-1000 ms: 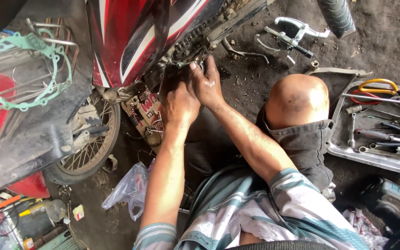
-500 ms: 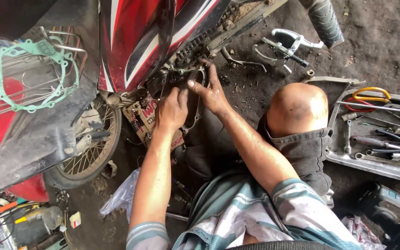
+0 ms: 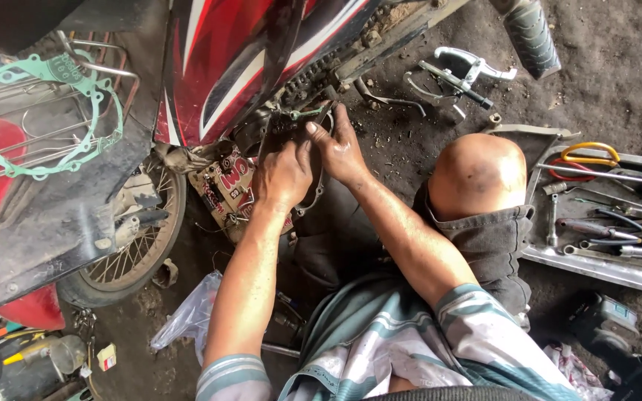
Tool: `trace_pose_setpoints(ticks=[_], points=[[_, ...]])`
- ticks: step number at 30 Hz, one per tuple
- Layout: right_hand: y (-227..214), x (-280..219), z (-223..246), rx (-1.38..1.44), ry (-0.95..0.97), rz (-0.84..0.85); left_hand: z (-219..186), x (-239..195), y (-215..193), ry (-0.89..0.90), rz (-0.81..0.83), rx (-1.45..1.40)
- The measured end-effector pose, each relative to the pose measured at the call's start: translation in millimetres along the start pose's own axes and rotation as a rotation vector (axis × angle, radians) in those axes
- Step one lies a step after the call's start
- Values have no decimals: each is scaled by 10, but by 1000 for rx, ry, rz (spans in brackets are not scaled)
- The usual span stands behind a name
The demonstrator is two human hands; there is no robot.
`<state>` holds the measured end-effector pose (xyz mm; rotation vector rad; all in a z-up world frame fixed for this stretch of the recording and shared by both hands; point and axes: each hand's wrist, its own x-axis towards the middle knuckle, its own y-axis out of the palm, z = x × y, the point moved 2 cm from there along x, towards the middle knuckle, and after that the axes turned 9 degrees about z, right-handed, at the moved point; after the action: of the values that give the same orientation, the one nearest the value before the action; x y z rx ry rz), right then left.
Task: Adjusting and cleaning the engine chain and internal components of a motorcycle using a small tool.
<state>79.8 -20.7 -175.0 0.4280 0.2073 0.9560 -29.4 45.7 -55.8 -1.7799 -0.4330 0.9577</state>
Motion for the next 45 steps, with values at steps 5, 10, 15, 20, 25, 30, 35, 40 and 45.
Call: trace_pose_setpoints(ticks=[5, 10, 15, 20, 25, 30, 35, 40, 45], points=[[210, 25, 399, -18, 16, -117, -235, -99, -130, -148, 84, -37], [290, 71, 471, -5, 14, -215, -378, -114, -212, -271, 89, -164], [194, 16, 516, 133, 29, -100, -294, -56, -172, -64, 54, -274], [213, 1, 510, 200, 12, 41, -396, -213, -466, 24, 91, -129], [191, 27, 564, 66, 43, 112, -276, -151, -429, 63, 122, -109], [226, 16, 549, 109, -40, 100, -232, -119, -457, 39, 190, -43], [258, 69, 322, 52, -94, 49, -227, -70, -441, -55, 211, 37], [318, 59, 365, 31, -160, -19, -358, -106, -421, -111, 217, -11], [358, -54, 747, -37, -166, -139, -497, -179, -314, -224, 174, -45]])
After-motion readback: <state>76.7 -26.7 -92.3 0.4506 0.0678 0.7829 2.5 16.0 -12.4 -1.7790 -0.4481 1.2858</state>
